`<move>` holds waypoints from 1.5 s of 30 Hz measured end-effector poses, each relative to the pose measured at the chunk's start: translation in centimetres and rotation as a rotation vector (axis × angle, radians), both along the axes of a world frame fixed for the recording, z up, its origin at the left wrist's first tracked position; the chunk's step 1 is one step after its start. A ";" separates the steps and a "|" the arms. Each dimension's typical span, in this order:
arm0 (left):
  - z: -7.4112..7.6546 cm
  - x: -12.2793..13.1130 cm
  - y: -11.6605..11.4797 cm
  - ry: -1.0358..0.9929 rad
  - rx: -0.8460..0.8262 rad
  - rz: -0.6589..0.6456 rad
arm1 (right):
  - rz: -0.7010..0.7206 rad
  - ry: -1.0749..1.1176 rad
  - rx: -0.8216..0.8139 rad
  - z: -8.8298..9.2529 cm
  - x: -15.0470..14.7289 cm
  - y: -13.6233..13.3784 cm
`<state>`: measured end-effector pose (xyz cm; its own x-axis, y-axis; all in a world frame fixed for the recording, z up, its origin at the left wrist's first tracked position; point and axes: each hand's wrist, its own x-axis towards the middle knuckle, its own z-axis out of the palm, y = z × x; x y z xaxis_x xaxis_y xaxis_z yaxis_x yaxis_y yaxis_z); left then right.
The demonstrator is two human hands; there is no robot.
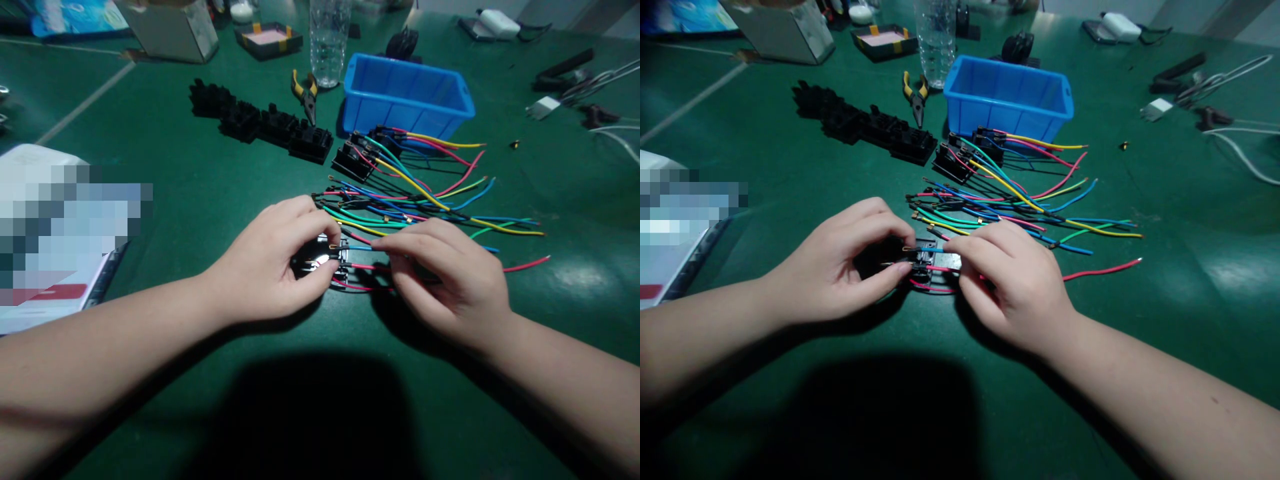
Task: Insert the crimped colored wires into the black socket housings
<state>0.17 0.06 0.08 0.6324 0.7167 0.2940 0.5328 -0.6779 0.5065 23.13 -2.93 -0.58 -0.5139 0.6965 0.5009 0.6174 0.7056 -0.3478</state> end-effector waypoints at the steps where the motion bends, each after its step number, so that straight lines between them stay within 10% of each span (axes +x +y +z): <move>1: 0.0 0.0 0.0 0.000 -0.002 -0.005 | 0.001 0.004 -0.001 0.0 0.0 0.0; 45: 0.0 -0.2 -0.1 -0.071 0.021 -0.045 | 0.029 0.033 0.017 0.1 -0.2 0.0</move>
